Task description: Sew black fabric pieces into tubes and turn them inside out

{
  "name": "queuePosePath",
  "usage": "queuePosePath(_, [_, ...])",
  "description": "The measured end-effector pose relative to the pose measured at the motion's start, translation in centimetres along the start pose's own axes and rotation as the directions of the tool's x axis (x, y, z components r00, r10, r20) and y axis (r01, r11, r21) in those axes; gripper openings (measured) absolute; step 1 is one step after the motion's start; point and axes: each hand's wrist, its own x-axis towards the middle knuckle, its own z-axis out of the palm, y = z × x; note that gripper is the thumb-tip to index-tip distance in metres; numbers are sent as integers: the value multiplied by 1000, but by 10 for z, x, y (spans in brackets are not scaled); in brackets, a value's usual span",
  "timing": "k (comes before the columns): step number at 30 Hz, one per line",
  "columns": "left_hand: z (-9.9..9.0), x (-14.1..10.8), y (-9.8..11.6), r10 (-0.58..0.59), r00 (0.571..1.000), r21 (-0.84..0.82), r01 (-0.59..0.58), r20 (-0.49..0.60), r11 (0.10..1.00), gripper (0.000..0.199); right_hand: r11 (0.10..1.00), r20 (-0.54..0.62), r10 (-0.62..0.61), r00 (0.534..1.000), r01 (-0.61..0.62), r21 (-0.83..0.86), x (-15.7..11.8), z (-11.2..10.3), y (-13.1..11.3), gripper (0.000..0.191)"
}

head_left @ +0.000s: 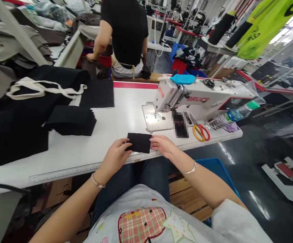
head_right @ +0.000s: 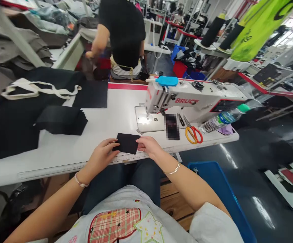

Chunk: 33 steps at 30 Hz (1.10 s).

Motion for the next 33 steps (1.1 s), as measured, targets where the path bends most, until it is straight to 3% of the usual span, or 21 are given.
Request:
queuePosePath(4, [-4,0,3,-17,998,-28,15,-58,1000,24,1000,87,-15,996,13,22,7,21,-2,18])
queuePosePath(8, [-26,-1,13,-19,985,-12,17,-174,1000,20,998,160,-11,987,1,61,12,47,-8,17])
queuePosePath(13, [-65,-14,8,-63,899,-23,59,-433,998,18,999,240,25,970,-35,38,16,83,-39,16])
queuePosePath(18, [-90,-37,-17,-127,801,-31,135,-584,990,16,998,340,-28,940,8,62,16,151,-98,19])
queuePosePath(22, [-102,-56,-31,-186,760,-44,203,-623,978,17,999,308,-26,951,11,50,23,218,-128,22])
queuePosePath(27, [-116,-68,-39,-213,719,-51,241,-662,969,18,1000,289,-3,957,2,6,44,272,-127,22])
queuePosePath(33, [-128,-58,-48,-203,689,-54,231,-696,971,22,998,258,-40,965,52,-37,56,288,-119,24])
